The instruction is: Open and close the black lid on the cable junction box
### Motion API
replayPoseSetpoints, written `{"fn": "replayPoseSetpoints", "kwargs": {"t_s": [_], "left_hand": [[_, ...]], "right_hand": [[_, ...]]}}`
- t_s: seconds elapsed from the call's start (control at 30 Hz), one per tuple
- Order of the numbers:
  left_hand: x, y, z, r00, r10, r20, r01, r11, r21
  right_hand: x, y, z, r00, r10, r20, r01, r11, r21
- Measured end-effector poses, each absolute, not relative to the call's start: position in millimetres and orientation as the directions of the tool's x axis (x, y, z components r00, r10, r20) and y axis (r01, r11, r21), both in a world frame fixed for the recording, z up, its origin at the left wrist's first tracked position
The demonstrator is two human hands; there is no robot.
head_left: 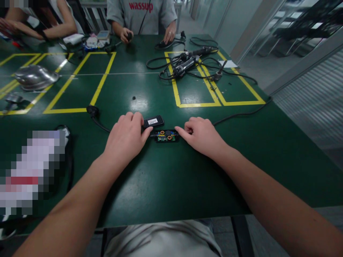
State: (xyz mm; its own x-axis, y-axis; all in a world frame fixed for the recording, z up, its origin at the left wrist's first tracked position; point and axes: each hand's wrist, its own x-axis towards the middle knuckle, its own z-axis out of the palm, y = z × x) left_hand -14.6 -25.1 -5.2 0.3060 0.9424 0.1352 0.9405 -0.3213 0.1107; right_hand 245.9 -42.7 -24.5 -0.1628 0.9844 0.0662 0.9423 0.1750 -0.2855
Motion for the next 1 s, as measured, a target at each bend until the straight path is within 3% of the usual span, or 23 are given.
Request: {"fn": "replayPoseSetpoints", "kwargs": {"t_s": [0.13,0.27,0.37,0.5,0.67,1.0], "left_hand": [[-15.5,-18.3,-13.2,0.363,0.906,0.215,0.865,-0.414,0.283],[-17.4,-12.0,-14.9,0.407,0.903,0.142,0.792,-0.426,0.437],[-18.8,-14.3,-9.9,0.391,0.896,0.209,0.772,-0.443,0.456],[-19.1,-21.7,-5.5,0.542,0.773,0.330,0.628,-0.633,0.452],[-18.4,-22.5,-9.9,0.745,0.621,0.244,0.480,-0.753,0.451],[-16.5,-22.7,-12.9,0.714,0.665,0.219,0.493,-0.700,0.517]], "right_hand": [[243.5,-43.5,-22.1,-0.162,0.984,0.069,0.938,0.176,-0.300],[242.2,-43.0,-20.5,-0.159,0.987,0.037,0.939,0.162,-0.303],[243.6,-41.6,-21.7,-0.172,0.984,0.036,0.938,0.175,-0.299],[245.3,-39.7,-22.9,-0.193,0.981,0.029,0.940,0.193,-0.280],[241.5,-39.7,-19.7,-0.181,0.983,-0.016,0.952,0.172,-0.254],[243.9,-39.7,-20.5,-0.204,0.979,-0.009,0.938,0.193,-0.287]]}}
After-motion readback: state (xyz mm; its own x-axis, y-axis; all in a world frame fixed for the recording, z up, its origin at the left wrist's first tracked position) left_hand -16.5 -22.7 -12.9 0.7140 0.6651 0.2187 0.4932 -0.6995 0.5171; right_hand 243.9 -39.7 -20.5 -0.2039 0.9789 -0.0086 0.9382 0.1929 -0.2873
